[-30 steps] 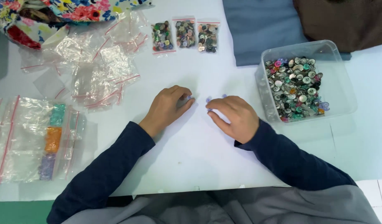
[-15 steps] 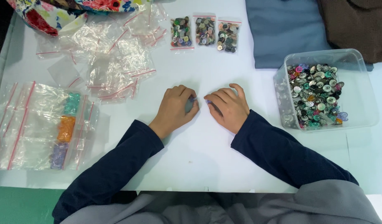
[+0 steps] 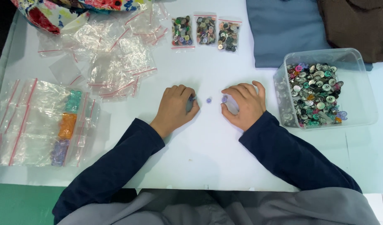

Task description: Sorting and packaging small decorative buttons into plastic bags.

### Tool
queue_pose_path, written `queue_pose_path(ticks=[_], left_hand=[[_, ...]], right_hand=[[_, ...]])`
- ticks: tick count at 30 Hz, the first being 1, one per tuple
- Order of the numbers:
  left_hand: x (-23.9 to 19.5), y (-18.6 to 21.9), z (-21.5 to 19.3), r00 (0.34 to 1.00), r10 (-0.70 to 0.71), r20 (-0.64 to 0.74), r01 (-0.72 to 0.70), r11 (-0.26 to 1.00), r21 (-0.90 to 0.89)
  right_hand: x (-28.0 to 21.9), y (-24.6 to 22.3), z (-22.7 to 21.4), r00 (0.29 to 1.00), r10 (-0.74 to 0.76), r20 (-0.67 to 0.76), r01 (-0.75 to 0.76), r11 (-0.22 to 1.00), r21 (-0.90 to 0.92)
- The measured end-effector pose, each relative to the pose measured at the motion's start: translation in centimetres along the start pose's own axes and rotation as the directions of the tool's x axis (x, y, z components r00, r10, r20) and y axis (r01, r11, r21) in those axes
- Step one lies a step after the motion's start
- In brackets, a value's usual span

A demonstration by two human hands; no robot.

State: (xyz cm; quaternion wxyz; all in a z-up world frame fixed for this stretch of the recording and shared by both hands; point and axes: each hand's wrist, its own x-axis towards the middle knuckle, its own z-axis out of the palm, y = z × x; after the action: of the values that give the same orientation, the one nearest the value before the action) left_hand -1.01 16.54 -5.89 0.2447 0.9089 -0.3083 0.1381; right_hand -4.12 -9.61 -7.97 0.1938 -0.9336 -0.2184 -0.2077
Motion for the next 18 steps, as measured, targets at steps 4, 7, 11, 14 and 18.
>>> queue_pose_path(ticks=[4, 7, 11, 14, 18], left_hand=[[-0.13, 0.03, -0.01, 1.0, -0.023, -0.003, 0.023, 1.0, 0.005], [-0.27, -0.02, -0.02, 0.999, -0.019, -0.027, 0.02, 0.999, 0.038], [-0.21, 0.0, -0.03, 0.999, -0.024, -0.029, 0.025, 0.999, 0.037], [-0.11, 0.06, -0.09, 0.999, -0.006, -0.051, 0.009, 0.998, 0.058], [0.4, 0.06, 0.55, 0.996, 0.082, -0.041, -0.08, 0.996, 0.049]], right_hand=[[-0.17, 0.42, 0.02, 1.0, 0.016, -0.009, -0.016, 1.0, 0.004], [-0.33, 0.61, 0.26, 0.999, 0.047, -0.001, -0.047, 0.999, 0.008], [-0.44, 0.77, 0.12, 0.997, 0.077, 0.011, -0.077, 0.997, -0.001], [-0.42, 0.61, -0.17, 0.995, 0.098, 0.022, -0.098, 0.995, 0.017], [-0.61, 0.68, -0.69, 0.992, 0.12, 0.026, -0.121, 0.991, 0.06]])
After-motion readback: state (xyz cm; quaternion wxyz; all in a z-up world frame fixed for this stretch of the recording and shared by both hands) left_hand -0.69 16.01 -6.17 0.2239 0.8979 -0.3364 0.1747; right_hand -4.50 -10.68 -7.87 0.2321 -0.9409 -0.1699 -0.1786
